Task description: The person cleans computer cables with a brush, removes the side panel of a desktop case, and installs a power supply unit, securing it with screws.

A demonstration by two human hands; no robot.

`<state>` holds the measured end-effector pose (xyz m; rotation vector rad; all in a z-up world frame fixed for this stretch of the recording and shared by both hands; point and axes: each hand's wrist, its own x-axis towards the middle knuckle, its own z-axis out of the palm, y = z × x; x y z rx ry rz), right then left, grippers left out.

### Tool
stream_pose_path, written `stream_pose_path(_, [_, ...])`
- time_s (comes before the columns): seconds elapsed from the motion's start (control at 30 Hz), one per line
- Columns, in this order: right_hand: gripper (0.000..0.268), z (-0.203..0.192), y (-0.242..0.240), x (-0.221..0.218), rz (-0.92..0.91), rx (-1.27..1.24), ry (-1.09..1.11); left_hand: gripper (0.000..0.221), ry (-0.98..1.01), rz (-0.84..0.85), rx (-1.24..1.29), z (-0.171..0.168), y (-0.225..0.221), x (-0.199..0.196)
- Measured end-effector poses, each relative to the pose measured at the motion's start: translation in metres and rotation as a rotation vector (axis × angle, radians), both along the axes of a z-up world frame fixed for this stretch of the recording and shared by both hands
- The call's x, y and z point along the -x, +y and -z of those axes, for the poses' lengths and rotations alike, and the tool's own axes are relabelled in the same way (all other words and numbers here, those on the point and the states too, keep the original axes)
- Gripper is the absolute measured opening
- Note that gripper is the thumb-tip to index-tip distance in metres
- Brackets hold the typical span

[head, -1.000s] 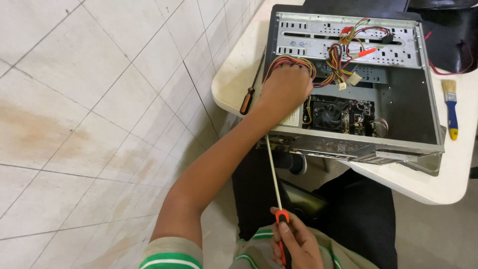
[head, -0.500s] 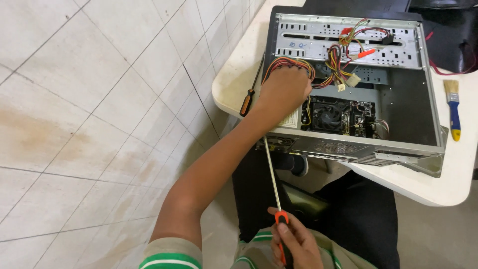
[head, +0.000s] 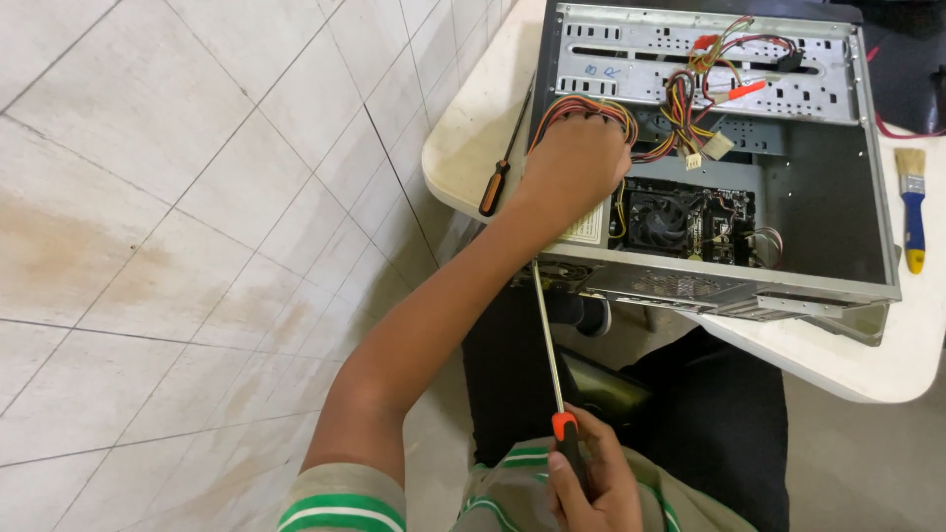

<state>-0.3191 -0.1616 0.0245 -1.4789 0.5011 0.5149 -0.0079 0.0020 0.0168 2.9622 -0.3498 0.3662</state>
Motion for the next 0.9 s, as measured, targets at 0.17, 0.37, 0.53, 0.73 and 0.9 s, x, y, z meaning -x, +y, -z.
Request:
stream_pose_path(0.17, [0.042, 0.0, 0.004, -0.003, 0.04, 0.015, 0.043, 0.039, 0.017, 0.001, 0.041, -0.007, 0.001, 0.003])
stream_pose_path(0.37, [0.052, 0.016, 0.001, 0.003, 0.047, -0.291, 0.023, 0.041, -0.033, -0.006, 0.06, -0.002, 0.002, 0.0])
stream_pose_path(0.53, [0.051, 0.006, 0.005, 0.001, 0.021, -0.253, 0.0, 0.046, -0.051, 0.013, 0.175, 0.002, 0.002, -0.002])
stream_pose_path(0.73, [0.054, -0.016, 0.012, -0.007, 0.002, -0.093, 0.074, 0.046, -0.035, 0.012, 0.155, 0.003, 0.002, -0.004])
stream_pose_path(0.9, [0.058, 0.018, -0.004, -0.007, -0.019, -0.504, 0.037, 0.046, 0.003, 0.012, 0.171, -0.005, 0.005, 0.0])
